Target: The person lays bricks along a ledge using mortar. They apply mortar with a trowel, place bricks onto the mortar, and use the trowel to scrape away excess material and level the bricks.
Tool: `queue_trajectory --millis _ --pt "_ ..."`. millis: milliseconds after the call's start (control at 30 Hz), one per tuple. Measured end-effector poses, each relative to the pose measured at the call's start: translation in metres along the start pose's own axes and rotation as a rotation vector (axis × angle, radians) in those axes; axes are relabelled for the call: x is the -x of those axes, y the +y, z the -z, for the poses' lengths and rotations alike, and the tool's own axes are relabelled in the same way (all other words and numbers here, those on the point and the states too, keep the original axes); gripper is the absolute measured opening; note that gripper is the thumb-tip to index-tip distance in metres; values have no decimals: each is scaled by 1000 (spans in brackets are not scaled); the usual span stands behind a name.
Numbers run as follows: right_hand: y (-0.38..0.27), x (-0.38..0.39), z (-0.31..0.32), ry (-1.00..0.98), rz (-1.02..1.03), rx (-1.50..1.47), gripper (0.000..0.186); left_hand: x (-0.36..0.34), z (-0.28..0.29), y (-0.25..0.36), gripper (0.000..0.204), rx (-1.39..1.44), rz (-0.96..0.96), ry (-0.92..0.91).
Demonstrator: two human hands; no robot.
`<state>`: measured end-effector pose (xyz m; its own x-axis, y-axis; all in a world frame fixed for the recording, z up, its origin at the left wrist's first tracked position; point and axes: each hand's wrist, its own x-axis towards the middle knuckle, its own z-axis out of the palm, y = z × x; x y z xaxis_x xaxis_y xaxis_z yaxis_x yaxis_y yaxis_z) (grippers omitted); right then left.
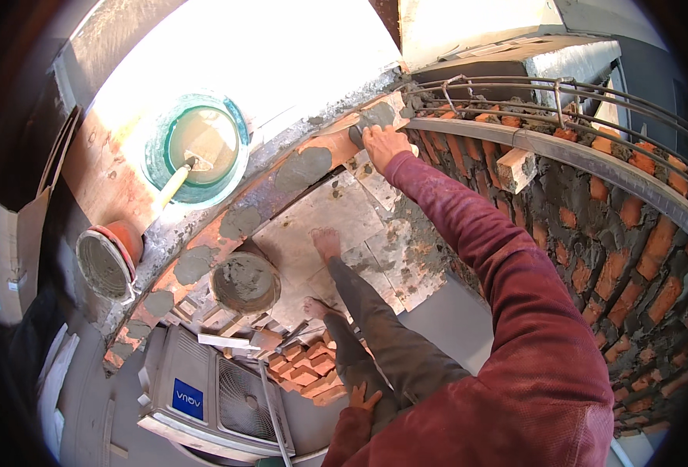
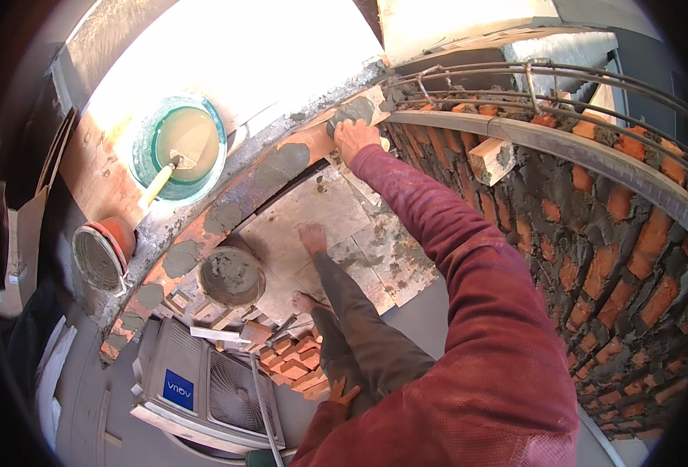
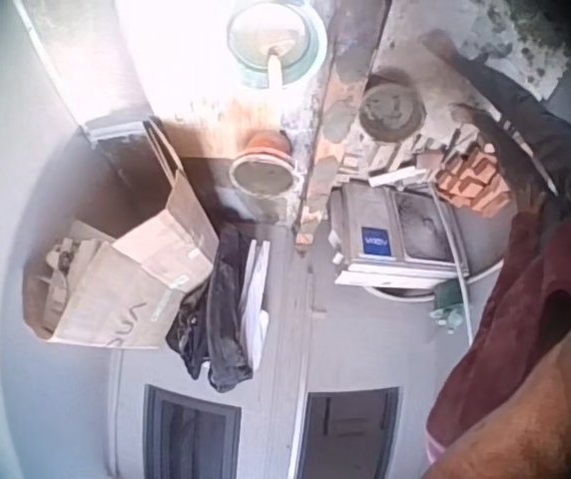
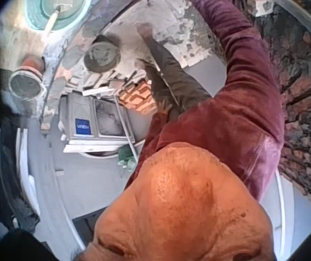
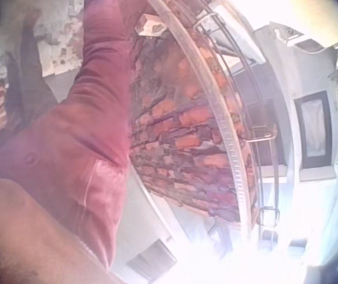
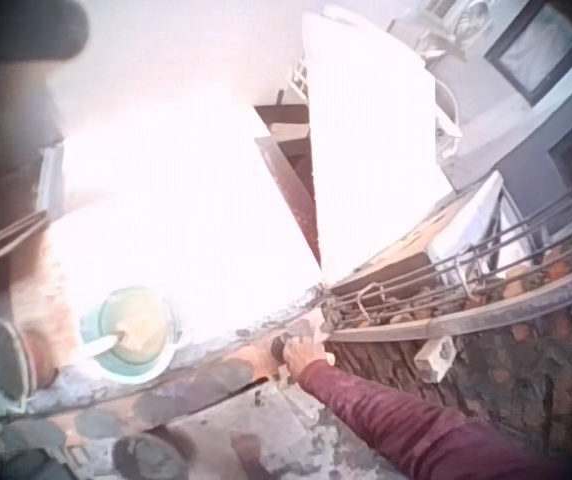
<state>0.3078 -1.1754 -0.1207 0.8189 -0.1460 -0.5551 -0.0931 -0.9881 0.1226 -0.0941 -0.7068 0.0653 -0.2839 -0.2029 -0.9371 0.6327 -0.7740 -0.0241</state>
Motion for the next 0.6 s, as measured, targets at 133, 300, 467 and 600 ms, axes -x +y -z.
queue_trajectory --millis 133,300,467,600 --pt "2 72 -16 -68 -127 -588 35 17 18 16 107 -175 -56 77" --pt "9 107 -66 -266 -538 -1285 35 10 53 24 112 -274 -82 414" --pt "-40 153 -106 -218 -830 -1646 33 -30 65 -5 88 -370 -78 530" --pt "-80 248 -117 -253 -828 -1818 33 -51 70 -44 58 -333 -192 607"
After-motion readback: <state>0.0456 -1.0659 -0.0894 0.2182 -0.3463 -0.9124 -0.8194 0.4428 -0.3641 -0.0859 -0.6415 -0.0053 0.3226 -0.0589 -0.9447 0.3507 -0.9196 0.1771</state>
